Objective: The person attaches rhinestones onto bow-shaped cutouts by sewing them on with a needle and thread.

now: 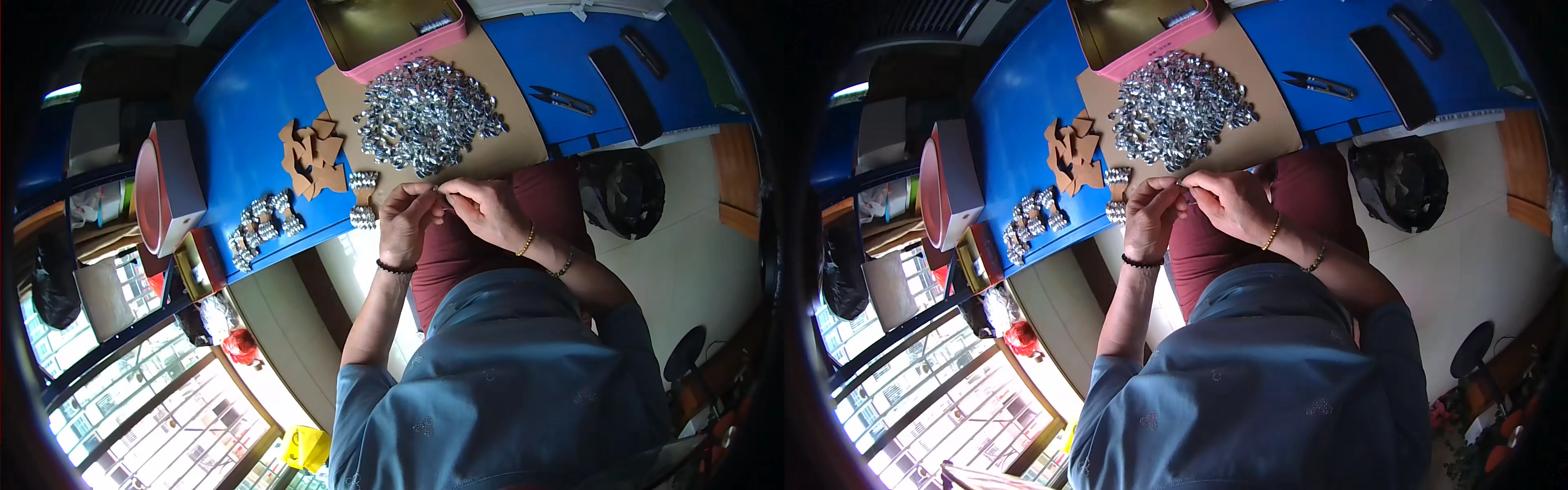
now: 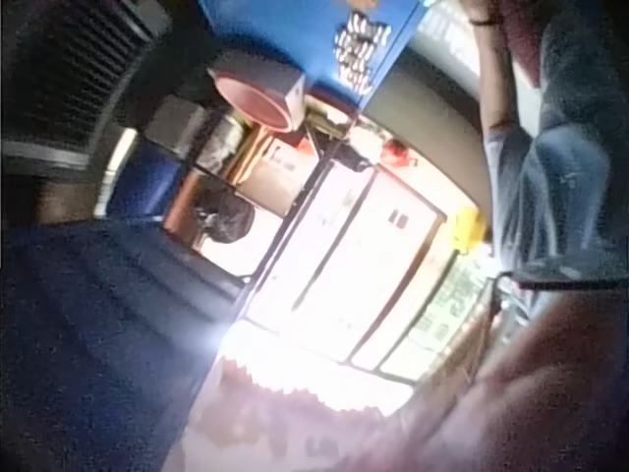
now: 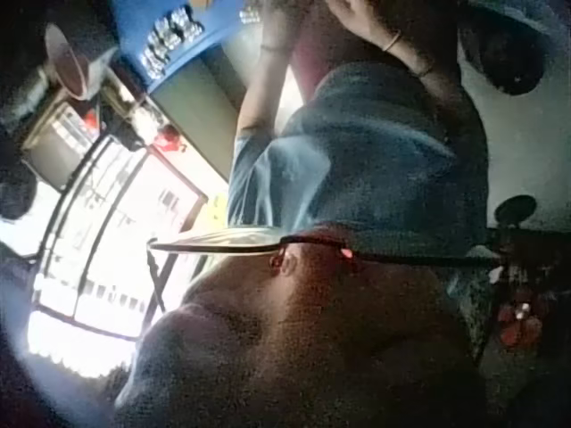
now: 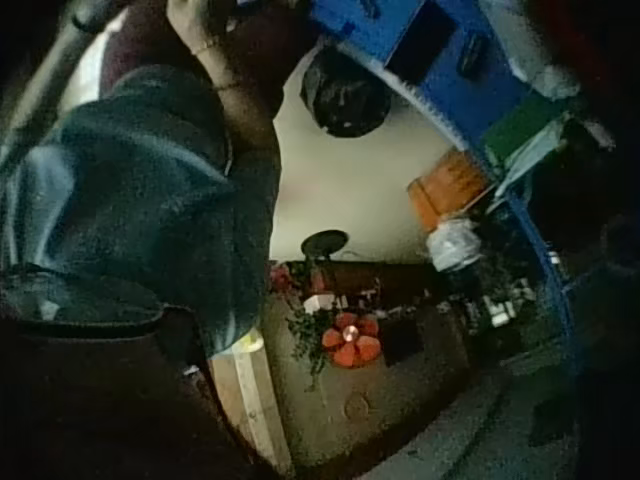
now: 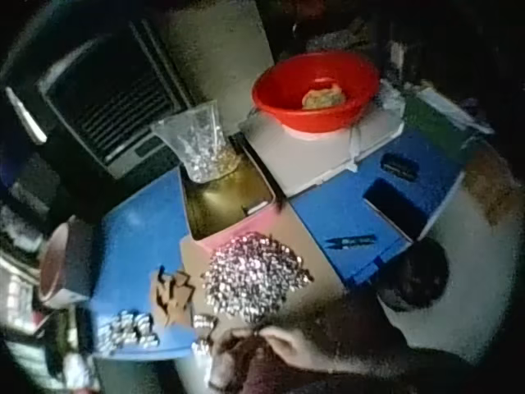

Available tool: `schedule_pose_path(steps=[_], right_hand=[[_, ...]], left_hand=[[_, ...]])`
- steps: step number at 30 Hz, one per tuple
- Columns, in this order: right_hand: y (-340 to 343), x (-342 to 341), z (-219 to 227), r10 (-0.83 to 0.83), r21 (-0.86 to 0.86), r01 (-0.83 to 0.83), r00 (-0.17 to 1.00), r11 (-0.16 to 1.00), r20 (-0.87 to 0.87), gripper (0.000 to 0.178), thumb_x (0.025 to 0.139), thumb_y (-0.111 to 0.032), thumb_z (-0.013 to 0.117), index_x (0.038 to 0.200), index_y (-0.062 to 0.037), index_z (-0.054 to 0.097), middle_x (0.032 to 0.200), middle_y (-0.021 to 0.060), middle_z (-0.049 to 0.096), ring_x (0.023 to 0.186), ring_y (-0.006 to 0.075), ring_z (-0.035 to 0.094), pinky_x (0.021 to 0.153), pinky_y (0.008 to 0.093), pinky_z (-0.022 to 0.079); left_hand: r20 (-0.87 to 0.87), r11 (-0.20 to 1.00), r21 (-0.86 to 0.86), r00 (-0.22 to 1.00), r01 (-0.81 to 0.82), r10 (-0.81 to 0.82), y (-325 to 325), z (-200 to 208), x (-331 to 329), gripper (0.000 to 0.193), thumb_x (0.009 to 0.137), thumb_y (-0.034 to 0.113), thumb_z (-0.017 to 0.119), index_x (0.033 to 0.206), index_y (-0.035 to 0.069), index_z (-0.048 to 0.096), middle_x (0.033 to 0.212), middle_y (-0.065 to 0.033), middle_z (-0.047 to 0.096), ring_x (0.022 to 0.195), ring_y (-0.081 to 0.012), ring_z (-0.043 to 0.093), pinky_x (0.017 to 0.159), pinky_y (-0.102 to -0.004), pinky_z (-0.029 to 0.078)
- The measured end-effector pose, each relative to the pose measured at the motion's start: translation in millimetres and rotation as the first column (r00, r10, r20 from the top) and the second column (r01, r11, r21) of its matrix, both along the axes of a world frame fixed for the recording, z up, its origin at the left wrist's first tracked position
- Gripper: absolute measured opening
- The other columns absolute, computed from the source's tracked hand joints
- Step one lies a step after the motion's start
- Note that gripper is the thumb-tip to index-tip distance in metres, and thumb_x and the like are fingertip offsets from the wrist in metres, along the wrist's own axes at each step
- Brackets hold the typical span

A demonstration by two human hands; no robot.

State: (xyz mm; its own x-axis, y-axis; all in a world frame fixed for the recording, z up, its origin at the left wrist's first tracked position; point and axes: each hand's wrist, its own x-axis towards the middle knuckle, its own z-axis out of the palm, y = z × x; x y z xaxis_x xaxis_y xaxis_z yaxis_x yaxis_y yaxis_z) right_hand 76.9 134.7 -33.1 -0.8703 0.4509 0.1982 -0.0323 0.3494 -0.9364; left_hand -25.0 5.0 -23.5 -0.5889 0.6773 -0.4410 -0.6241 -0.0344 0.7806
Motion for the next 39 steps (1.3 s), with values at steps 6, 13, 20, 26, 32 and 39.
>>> schedule_pose_path(steps=[6, 13, 20, 26, 32, 39], right_hand=[[-2, 1, -2, -0.010, -0.015, 0.010, 1.000, 1.000, -0.013, 0.013, 0.078, -0.002, 0.057, 0.090, -0.0058, 0.062, 0.072, 0.0124, 0.063, 0.063, 0.0263, 0.063, 0.055, 0.0336, 0.048], [-1, 3, 2, 0.017, -0.013, -0.016, 0.999, 1.000, 0.051, 0.014, 0.079, -0.003, 0.057, 0.092, -0.0068, 0.061, 0.073, 0.0129, 0.063, 0.063, 0.0267, 0.063, 0.055, 0.0337, 0.048], [-1, 2, -1, 0.000, -0.002, 0.000, 0.999, 1.000, 0.035, 0.012, 0.080, -0.005, 0.057, 0.091, -0.0073, 0.060, 0.072, 0.0127, 0.063, 0.062, 0.0265, 0.063, 0.054, 0.0341, 0.047], [-1, 3, -2, 0.011, 0.014, -0.012, 0.997, 1.000, 0.075, 0.008, 0.082, -0.005, 0.056, 0.090, -0.0048, 0.059, 0.069, 0.0125, 0.063, 0.060, 0.0239, 0.063, 0.054, 0.0324, 0.047], [6, 4, 13, 0.172, -0.473, -0.105, 0.980, 0.875, 0.101, 0.008, 0.085, -0.005, 0.055, 0.088, 0.0022, 0.054, 0.067, 0.0085, 0.062, 0.059, 0.0155, 0.062, 0.053, 0.0269, 0.046], [2, 4, -6, 0.021, -0.248, -0.004, 0.997, 0.969, 0.068, 0.011, 0.087, -0.009, 0.056, 0.088, 0.0024, 0.053, 0.072, 0.0056, 0.059, 0.065, 0.0057, 0.054, 0.054, 0.0236, 0.045]], left_hand=[[-0.019, 0.999, 0.021, 0.999, -0.034, 0.035, 0, -2, 3, 0.006, 0.086, 0.001, 0.055, 0.091, 0.001, 0.058, 0.075, -0.0087, 0.063, 0.064, -0.0133, 0.060, 0.058, -0.0235, 0.050], [-0.031, 0.997, -0.003, 0.997, -0.074, 0.074, 2, -2, 5, 0.005, 0.084, 0.000, 0.058, 0.088, 0.002, 0.059, 0.072, -0.0074, 0.062, 0.060, -0.0121, 0.058, 0.056, -0.0226, 0.048], [-0.043, 0.997, -0.016, 0.997, -0.072, 0.071, 2, -2, 6, 0.005, 0.084, 0.001, 0.057, 0.088, 0.002, 0.060, 0.071, -0.0074, 0.061, 0.061, -0.0136, 0.058, 0.057, -0.0232, 0.046], [-0.298, 0.994, -0.022, 0.950, -0.107, 0.095, 3, -5, 15, 0.007, 0.082, -0.004, 0.058, 0.087, 0.001, 0.060, 0.071, -0.0064, 0.061, 0.062, -0.0121, 0.058, 0.056, -0.0236, 0.047], [-0.739, 0.998, -0.025, 0.673, -0.056, 0.019, 2, -11, 27, 0.012, 0.078, -0.012, 0.058, 0.083, -0.001, 0.060, 0.088, -0.0081, 0.062, 0.071, -0.0097, 0.058, 0.059, -0.0214, 0.048], [-0.922, 0.992, -0.099, 0.368, 0.081, -0.123, 1, -9, 27, 0.019, 0.068, -0.013, 0.061, 0.081, 0.000, 0.060, 0.080, -0.0078, 0.062, 0.069, -0.0153, 0.058, 0.060, -0.0250, 0.045]])
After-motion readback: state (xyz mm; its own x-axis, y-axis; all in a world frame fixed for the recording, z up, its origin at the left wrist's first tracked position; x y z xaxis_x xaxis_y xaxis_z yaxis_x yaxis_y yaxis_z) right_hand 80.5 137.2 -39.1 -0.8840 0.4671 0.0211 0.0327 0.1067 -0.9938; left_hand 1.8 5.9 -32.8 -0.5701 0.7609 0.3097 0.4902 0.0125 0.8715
